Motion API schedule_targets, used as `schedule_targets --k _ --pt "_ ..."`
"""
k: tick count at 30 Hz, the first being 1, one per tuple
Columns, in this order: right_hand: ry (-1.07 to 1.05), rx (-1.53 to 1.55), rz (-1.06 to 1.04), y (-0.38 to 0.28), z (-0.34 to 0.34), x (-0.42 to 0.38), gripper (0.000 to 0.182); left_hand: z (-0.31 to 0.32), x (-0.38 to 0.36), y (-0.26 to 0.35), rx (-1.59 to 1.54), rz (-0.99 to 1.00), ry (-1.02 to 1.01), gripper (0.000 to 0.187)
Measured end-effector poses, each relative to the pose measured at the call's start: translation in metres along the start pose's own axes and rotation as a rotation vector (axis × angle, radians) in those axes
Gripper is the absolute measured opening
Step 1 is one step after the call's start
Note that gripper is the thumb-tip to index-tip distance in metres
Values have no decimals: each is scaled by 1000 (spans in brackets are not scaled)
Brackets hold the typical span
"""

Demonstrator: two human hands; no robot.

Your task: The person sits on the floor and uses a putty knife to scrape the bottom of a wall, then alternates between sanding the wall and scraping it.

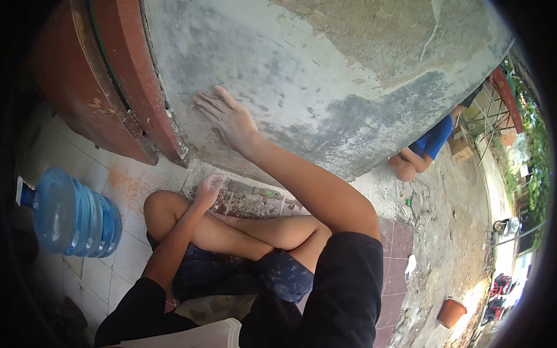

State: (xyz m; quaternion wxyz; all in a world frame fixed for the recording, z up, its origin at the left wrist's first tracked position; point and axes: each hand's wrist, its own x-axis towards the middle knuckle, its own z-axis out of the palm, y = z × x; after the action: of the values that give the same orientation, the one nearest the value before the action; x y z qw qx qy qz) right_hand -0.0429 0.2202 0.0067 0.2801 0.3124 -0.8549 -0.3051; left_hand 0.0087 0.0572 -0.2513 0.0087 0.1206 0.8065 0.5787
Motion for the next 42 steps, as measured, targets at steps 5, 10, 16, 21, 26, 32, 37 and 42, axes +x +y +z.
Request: schedule_targets --k 5,10,16,21,26,32,37,42 --pt "-38 -83 138 50 -24 -99 77 6 -5 15 41 88 -24 26" --pt "-147 -187 262 84 -45 -195 78 11 -3 24 60 120 -73 25" --pt "-152 -87 342 77 -39 -196 78 16 1 33 20 121 -89 25" --pt "-144 -40 313 57 -34 -144 78 11 -7 48 31 165 -72 24" --pt "-120 -124 125 29 -31 -55 87 12 -17 41 31 136 -118 23" --pt "-26 -82 88 -8 -14 17 87 4 -21 22 24 79 -62 23" --pt "-44 -33 66 25 -26 -34 85 1 -21 20 39 77 -38 24" --pt "-76 -104 156 76 -46 -135 78 10 -17 29 71 118 -81 24"
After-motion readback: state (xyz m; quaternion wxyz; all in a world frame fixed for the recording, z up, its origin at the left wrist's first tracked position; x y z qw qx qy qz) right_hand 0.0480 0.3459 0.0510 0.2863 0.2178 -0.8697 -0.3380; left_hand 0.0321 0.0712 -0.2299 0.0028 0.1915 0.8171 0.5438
